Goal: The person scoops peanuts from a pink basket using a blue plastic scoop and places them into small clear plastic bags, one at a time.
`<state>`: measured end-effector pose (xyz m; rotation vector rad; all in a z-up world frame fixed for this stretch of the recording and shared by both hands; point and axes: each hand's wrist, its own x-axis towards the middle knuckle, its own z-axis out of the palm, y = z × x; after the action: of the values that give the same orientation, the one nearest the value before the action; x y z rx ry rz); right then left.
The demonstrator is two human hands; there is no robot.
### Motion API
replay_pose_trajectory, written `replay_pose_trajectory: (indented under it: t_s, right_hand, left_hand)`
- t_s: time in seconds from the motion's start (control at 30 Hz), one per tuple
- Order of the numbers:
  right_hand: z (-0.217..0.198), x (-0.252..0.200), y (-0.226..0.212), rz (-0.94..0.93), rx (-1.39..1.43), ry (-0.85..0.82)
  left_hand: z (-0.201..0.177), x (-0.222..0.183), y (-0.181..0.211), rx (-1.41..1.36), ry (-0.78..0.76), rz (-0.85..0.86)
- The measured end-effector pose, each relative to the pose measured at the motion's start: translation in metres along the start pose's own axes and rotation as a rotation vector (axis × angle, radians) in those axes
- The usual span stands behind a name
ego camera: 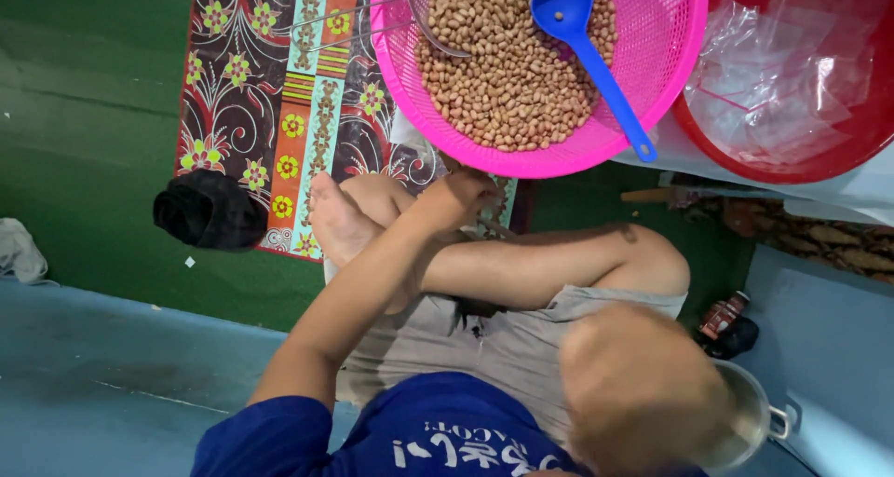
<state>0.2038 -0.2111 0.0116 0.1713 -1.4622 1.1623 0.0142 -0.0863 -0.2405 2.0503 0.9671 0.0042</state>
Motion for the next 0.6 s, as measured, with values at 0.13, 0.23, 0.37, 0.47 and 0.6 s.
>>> replay_pose_trajectory:
  t_s: [0.13,0.23,0.37,0.47,0.6]
  right_hand:
    - [-0.021,-0.019,0.013,0.550,-0.358,-0.182]
    - [-0.056,-0.013,0.050,1.101,-0.723,-0.367]
    - [-0.077,-0.034,0.106,1.786,-1.084,-0.517]
    - [-0.100,-0.078,0.131,1.915,-1.091,-0.418]
    - [-0.111,-0.082,0.149,1.834,-1.064,-0.336]
  left_hand:
    - [-0.007,-0.004,0.006,-0.025,-0.023,-0.030]
    - [0.001,-0.008,-0.005,0.004,0.171,0.092]
    - [0.024,0.000,-0.028,-0.071,0.277,0.130]
    - [0.037,0.005,-0.036,-0.047,0.331,0.142]
    - [0.024,-0.003,-0.020,-0.046,0.309,0.138]
